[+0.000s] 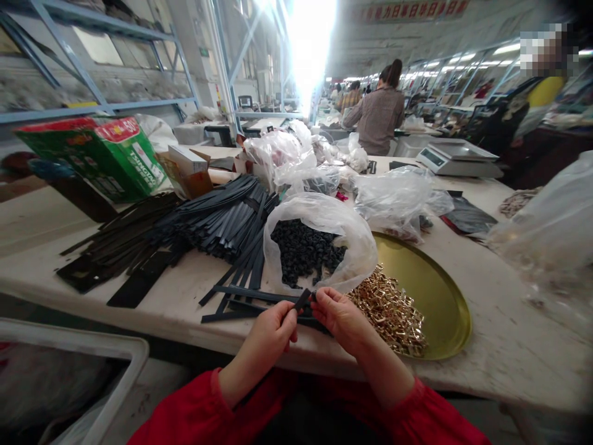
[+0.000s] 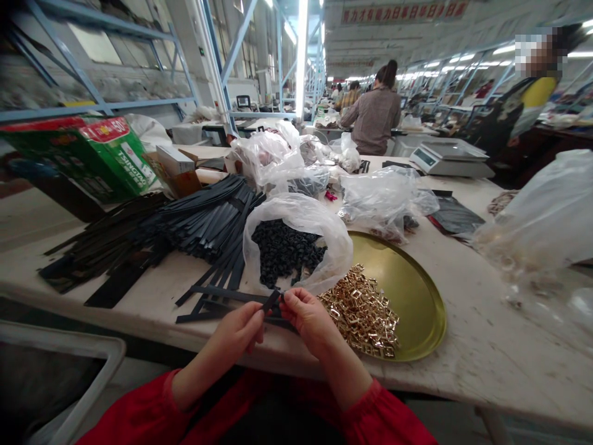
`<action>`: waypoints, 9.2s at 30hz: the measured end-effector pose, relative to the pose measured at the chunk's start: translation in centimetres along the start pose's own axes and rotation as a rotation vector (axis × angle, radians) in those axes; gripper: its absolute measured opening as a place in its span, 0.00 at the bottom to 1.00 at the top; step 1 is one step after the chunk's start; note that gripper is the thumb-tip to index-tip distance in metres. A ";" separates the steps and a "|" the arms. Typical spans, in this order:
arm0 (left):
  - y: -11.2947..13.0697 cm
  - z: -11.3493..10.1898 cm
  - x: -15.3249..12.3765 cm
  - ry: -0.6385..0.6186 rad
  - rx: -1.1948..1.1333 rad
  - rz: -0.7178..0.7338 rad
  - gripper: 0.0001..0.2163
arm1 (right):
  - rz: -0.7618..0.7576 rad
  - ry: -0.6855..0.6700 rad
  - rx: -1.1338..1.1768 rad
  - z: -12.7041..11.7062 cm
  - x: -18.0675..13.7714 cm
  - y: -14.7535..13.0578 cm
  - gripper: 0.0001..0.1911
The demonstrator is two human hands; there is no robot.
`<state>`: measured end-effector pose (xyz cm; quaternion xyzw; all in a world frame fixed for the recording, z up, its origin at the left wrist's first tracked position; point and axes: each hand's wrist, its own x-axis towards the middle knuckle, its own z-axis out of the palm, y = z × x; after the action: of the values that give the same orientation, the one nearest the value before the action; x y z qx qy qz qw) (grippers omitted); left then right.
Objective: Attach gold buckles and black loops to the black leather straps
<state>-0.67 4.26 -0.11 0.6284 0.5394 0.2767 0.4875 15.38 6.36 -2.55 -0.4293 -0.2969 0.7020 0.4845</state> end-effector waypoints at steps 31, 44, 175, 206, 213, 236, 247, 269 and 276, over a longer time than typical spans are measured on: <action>1.5 0.2 -2.2 -0.295 0.191 0.032 0.13 | 0.003 -0.096 -0.246 -0.5 -4.2 -0.1 0.15; 0.6 0.3 -1.8 -0.225 -0.114 -0.070 0.16 | -0.458 0.249 -1.359 -6.7 -3.0 -2.4 0.07; -0.1 -1.4 2.4 -0.036 -0.073 -0.040 0.08 | -0.367 0.078 -1.903 -1.7 10.1 -4.1 0.09; 3.4 -2.3 4.0 -0.223 -0.146 -0.129 0.10 | -0.034 -0.225 -0.378 -0.6 1.3 -5.2 0.15; 4.1 -2.6 3.3 -0.315 -0.025 -0.131 0.07 | -0.076 -0.275 -0.483 -1.0 0.2 -4.3 0.16; 1.6 0.5 -0.2 -0.055 -0.032 0.080 0.12 | -0.192 -0.104 -0.369 0.9 -2.8 1.1 0.24; 1.7 1.0 -0.7 -0.056 -0.089 0.114 0.11 | -0.167 0.114 -0.217 0.9 -2.8 1.7 0.19; 1.4 -0.1 -1.3 -0.028 0.069 -0.052 0.06 | 0.143 -0.281 0.055 0.5 -4.6 1.2 0.15; 2.2 -0.7 -1.9 -0.162 -0.091 -0.063 0.08 | 0.166 -0.290 0.068 0.9 -5.0 0.7 0.20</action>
<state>-0.90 2.80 2.45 0.6086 0.5046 0.2338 0.5661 15.14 1.50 -1.15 -0.3299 -0.3032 0.8038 0.3914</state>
